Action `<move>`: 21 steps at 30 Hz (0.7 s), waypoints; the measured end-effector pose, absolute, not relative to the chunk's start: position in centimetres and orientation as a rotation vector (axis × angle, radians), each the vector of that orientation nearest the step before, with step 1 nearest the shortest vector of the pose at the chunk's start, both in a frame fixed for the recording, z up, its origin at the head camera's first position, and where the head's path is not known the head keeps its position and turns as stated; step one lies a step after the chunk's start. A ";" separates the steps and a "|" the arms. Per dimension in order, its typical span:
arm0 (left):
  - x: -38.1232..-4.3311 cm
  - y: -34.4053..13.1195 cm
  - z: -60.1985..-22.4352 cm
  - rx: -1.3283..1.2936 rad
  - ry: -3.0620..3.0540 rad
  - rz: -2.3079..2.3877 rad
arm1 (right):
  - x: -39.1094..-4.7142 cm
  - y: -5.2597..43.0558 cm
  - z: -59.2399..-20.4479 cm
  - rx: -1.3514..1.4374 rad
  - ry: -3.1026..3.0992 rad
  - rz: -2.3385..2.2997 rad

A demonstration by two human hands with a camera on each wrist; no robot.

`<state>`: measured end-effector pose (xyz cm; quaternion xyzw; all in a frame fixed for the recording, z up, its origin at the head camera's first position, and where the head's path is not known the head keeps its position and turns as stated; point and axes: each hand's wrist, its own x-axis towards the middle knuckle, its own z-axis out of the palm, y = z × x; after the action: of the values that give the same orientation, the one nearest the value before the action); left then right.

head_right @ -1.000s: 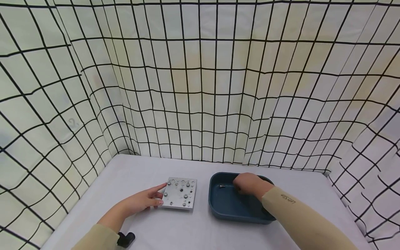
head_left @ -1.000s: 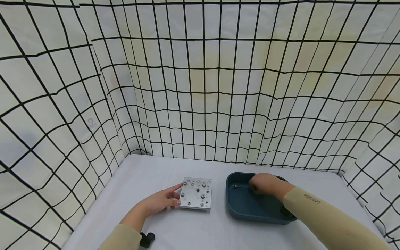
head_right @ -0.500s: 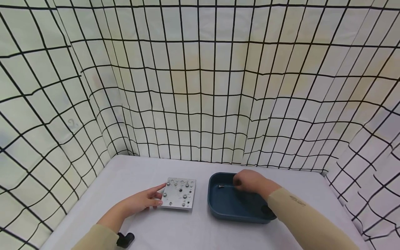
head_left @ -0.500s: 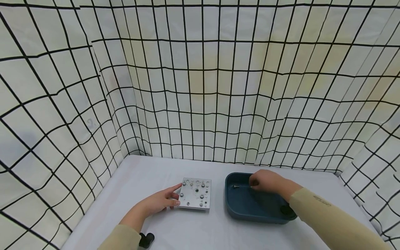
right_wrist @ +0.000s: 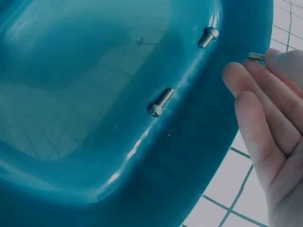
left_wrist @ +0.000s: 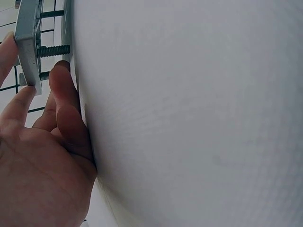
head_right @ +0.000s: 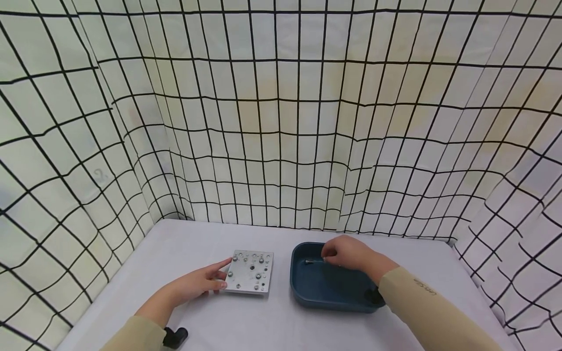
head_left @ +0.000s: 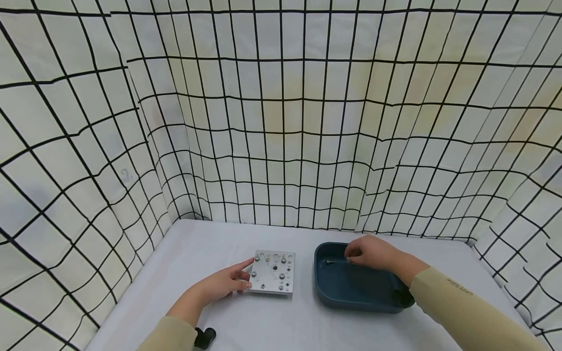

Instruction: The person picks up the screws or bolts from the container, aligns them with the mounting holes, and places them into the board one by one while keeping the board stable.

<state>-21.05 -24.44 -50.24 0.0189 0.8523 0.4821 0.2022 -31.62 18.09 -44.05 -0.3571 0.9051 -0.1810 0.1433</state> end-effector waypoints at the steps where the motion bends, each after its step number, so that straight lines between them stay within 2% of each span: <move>1: -21.0 -24.4 -50.2 0.055 2.379 1.346 | -31.5 18.0 -43.9 -1.020 2.603 -0.543; 12: -21.2 -24.6 -50.4 0.062 2.370 1.342 | -31.2 17.2 -43.2 -0.946 2.585 -0.649; 21: -21.2 -24.7 -50.5 0.087 2.378 1.343 | -31.2 14.5 -42.1 -0.901 2.598 -0.683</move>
<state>-21.23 -24.66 -50.52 0.0313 0.8522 0.4811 0.2032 -31.20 14.52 -42.12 -0.3143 0.9061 -0.2381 0.1534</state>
